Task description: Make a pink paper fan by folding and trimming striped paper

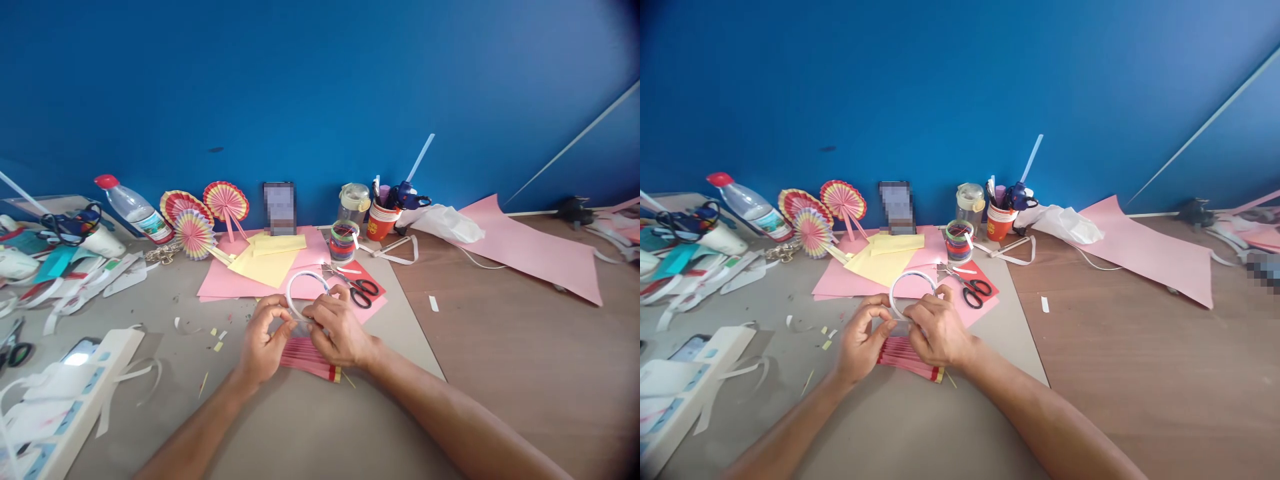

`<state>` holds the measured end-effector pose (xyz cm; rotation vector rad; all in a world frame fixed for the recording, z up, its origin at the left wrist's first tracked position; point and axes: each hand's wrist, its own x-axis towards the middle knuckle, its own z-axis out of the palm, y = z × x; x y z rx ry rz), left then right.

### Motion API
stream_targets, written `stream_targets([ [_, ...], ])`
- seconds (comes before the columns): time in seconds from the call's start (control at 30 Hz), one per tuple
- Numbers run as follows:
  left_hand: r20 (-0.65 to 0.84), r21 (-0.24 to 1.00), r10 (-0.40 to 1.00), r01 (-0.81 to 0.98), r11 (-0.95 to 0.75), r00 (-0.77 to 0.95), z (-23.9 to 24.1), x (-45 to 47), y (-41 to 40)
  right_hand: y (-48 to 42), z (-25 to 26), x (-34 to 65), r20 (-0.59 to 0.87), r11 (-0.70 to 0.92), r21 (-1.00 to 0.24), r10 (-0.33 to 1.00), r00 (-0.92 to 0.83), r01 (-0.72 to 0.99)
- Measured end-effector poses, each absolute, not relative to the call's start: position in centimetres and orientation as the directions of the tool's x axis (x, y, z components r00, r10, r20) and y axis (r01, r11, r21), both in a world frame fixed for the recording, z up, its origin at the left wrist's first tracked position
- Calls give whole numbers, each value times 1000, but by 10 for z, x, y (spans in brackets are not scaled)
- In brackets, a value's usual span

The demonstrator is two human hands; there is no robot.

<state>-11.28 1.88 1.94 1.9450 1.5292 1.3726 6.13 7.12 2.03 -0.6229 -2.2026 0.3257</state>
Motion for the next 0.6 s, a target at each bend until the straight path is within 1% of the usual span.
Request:
stream_targets([
  [0.2,372,746,928,591,-306,11,27,-123,22,76,21,65,548,827,-443,556,-625,347],
  [0.37,334,749,943,611,-256,-14,33,-129,23,82,17,68,543,825,-367,565,-621,430],
  [0.47,235,795,972,574,-196,5,36,-130,23,83,19,69,529,810,-372,586,-614,453],
  [0.6,76,861,996,500,-88,45,38,-137,23,81,31,72,471,775,-449,629,-618,445],
])
